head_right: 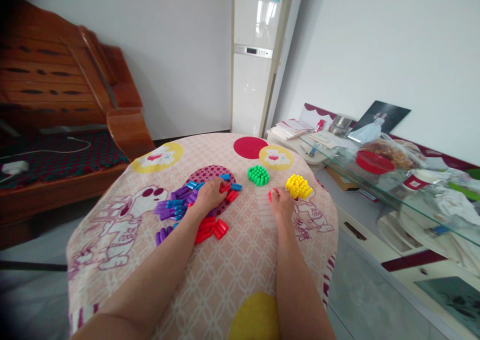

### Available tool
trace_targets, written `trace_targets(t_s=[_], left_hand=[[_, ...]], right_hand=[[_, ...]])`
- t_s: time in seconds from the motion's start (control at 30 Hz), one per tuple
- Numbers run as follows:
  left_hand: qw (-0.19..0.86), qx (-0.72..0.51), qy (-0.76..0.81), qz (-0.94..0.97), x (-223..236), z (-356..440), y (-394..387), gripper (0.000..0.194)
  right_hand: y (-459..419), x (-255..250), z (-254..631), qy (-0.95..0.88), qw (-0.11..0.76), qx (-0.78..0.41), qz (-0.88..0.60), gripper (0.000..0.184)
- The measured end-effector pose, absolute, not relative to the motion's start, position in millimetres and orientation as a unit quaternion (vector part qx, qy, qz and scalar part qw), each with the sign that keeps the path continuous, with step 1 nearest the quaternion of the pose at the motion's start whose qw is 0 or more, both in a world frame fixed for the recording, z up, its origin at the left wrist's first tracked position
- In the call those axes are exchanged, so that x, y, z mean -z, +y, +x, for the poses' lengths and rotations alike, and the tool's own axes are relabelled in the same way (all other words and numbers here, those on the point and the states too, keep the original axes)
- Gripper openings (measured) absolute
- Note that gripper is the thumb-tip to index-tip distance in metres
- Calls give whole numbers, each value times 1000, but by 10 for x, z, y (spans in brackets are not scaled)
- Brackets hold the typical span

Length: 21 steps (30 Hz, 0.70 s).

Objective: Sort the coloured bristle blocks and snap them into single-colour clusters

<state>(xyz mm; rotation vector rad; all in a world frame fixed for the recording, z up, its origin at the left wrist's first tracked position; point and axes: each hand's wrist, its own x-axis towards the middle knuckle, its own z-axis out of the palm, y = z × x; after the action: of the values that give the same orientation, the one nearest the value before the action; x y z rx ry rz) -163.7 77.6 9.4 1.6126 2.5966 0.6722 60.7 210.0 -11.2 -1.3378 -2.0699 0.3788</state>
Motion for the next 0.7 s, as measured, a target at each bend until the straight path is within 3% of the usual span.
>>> trace_targets(t_s=[0.23,0.47,0.7], left_hand=[[17,-280,834,476,-192,-1614,727,34],[108,-446,695,554,-390,-1428,691,34],[146,-458,624,616,-293,-1088,785,34]], right_hand=[[2045,40,616,-769,357,-123,-516,36],[1835,-56,521,-749,478,-114,-445,37],[1756,-198,540,-751,498,-144,-409,45]])
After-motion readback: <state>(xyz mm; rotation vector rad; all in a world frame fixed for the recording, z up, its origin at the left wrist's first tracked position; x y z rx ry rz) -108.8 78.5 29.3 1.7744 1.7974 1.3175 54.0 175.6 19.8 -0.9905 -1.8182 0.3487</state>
